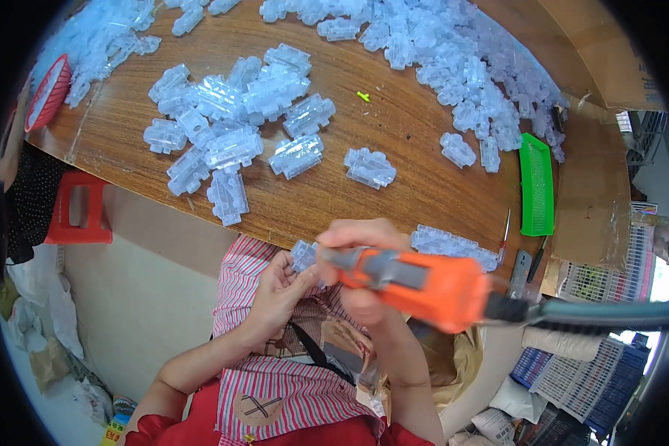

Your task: The person pours small metal pins from a green tray into their hand and places them into clear plastic components. They then use an orange power tool to drive the pins into the components before repeating the process.

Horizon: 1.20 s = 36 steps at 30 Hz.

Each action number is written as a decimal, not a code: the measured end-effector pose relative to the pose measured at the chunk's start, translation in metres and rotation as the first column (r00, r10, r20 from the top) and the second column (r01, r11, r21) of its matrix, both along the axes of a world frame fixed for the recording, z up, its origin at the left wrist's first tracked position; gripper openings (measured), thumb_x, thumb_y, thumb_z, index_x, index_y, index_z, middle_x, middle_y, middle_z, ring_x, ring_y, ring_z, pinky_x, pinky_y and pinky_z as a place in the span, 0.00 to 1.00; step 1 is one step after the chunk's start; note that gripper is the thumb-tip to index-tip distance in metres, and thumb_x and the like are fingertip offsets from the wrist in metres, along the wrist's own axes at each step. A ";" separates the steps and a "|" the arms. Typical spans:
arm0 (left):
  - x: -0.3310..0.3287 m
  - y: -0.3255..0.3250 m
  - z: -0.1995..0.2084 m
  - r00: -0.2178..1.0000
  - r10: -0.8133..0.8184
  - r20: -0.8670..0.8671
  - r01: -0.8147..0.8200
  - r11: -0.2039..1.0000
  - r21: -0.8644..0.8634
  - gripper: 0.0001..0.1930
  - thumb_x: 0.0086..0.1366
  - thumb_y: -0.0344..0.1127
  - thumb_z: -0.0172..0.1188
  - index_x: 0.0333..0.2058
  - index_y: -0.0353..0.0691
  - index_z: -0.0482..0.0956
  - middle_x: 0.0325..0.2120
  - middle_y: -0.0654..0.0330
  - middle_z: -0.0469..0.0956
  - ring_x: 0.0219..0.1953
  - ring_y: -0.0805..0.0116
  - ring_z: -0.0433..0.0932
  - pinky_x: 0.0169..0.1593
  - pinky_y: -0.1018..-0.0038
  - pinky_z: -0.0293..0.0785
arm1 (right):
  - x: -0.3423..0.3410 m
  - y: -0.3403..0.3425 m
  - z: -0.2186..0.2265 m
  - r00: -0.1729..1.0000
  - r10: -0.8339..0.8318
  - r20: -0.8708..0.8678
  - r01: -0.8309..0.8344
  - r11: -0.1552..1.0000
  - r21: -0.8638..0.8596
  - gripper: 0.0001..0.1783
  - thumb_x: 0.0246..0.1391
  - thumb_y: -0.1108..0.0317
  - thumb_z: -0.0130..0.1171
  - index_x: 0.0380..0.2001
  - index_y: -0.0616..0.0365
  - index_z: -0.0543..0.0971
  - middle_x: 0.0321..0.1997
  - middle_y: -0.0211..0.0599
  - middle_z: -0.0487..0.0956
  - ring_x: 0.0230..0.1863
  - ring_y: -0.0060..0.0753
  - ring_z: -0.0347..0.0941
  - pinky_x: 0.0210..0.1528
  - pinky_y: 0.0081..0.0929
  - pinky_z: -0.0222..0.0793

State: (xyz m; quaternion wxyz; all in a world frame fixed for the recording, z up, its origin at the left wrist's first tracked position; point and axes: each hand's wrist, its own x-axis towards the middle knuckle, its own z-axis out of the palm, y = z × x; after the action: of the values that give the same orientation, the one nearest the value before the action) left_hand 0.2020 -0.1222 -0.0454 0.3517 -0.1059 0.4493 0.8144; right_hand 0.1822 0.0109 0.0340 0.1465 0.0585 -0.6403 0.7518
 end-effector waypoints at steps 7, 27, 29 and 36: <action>-0.007 -0.011 0.003 0.991 0.049 0.127 -0.046 0.999 -0.024 0.17 0.60 0.29 0.61 0.43 0.34 0.63 0.38 0.57 0.75 0.37 0.73 0.77 0.41 0.78 0.76 | 0.001 0.007 0.010 0.970 -0.014 -0.241 -0.006 0.997 -0.081 0.40 0.47 0.30 0.51 0.39 0.64 0.70 0.16 0.31 0.69 0.17 0.25 0.66 0.17 0.21 0.64; -0.010 -0.008 0.007 0.987 0.120 0.110 -0.118 0.993 -0.025 0.19 0.58 0.25 0.61 0.42 0.32 0.60 0.38 0.54 0.74 0.38 0.74 0.75 0.44 0.78 0.73 | -0.001 0.004 -0.004 0.981 0.060 -0.186 -0.066 0.997 -0.026 0.41 0.47 0.29 0.50 0.37 0.63 0.70 0.18 0.32 0.71 0.19 0.26 0.67 0.20 0.24 0.67; -0.010 -0.008 0.008 0.989 0.115 0.098 -0.114 0.993 -0.017 0.19 0.58 0.24 0.61 0.42 0.32 0.60 0.38 0.55 0.73 0.38 0.74 0.75 0.44 0.78 0.73 | -0.001 0.004 -0.004 0.980 0.060 -0.192 -0.069 0.997 -0.041 0.41 0.47 0.29 0.50 0.37 0.63 0.70 0.18 0.32 0.71 0.19 0.26 0.67 0.20 0.24 0.68; -0.013 -0.008 0.008 0.987 0.126 0.096 -0.123 0.992 -0.036 0.18 0.58 0.24 0.61 0.41 0.33 0.60 0.37 0.56 0.73 0.39 0.75 0.74 0.45 0.78 0.72 | -0.001 -0.001 -0.005 0.995 0.052 -0.080 -0.050 0.998 0.030 0.36 0.46 0.33 0.56 0.34 0.60 0.71 0.18 0.33 0.71 0.20 0.30 0.67 0.23 0.28 0.66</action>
State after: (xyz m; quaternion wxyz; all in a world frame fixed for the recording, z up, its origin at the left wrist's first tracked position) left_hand 0.1885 -0.1306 -0.0374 0.3202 -0.1790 0.4359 0.8218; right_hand 0.1815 0.0094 0.0291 0.1522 0.1070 -0.6427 0.7432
